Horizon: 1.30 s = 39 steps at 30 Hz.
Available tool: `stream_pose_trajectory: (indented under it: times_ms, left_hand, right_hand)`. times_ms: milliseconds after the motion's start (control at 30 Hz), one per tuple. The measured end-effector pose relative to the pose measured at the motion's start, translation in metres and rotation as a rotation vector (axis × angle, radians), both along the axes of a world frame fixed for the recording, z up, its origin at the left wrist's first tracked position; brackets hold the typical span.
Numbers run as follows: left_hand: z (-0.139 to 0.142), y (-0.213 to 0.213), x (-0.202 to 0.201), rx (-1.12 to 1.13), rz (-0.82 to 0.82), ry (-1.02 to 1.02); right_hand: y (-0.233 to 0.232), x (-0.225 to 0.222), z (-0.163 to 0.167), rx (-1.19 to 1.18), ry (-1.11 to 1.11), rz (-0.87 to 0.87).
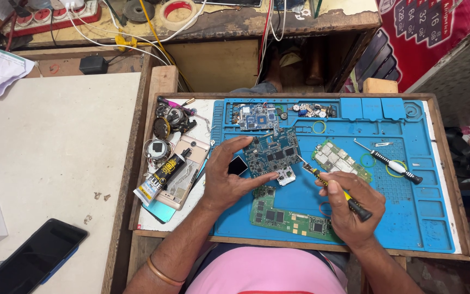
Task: The person sits at a repair bench and uses a yellow-handled screwdriver to unscrew and pry components from several phone motherboards, working on one board at a time on a blue silicone mat, then moves to a larger main board and continues unscrewing and lifting parts from it.
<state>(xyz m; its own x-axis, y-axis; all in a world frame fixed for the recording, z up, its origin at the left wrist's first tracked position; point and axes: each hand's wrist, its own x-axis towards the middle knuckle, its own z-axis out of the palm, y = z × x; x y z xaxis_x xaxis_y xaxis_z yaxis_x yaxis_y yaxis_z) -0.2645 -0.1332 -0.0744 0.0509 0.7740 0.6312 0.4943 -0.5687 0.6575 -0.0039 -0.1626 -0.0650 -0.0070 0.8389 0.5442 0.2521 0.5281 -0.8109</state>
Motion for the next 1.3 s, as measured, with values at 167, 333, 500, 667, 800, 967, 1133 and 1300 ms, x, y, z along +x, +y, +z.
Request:
stream_pose_trajectory:
  times_ms: [167,333,500,667,800,967,1133,1300]
  left_hand:
    - [0.0003,-0.0005,-0.0002,-0.034,-0.007,-0.009]
    - [0.0015,-0.0003,-0.0009,-0.059,-0.041,-0.047]
    - [0.0022,-0.0009,-0.0004,-0.054,-0.046,-0.019]
    - [0.0008,-0.0008,-0.0001,-0.063,-0.054,-0.045]
    - [0.0005,-0.0007,-0.0013,-0.054,-0.034,-0.034]
    - [0.0006,-0.0012,-0.0002,-0.048,-0.055,-0.012]
    - [-0.0009,0.0001,-0.0004,0.014,-0.055,0.025]
    - [-0.0033,0.0003,0.0002,0.029,-0.072,0.024]
  right_hand:
    - [-0.0006,0.0009,-0.0021,-0.003,-0.002,0.023]
    - [-0.0006,0.0011,-0.0035,0.005,-0.019,0.015]
    - [-0.0006,0.0006,-0.0036,0.011,0.017,0.035]
    - [-0.0008,0.0014,-0.0033,0.012,-0.004,0.024]
    - [-0.0011,0.0013,-0.0033,0.012,-0.016,0.025]
    - [-0.0009,0.0007,-0.003,0.007,0.001,0.023]
    - [-0.0005,0.001,-0.0037,0.002,-0.002,0.033]
    - [-0.0011,0.0012,-0.005,0.005,-0.007,0.029]
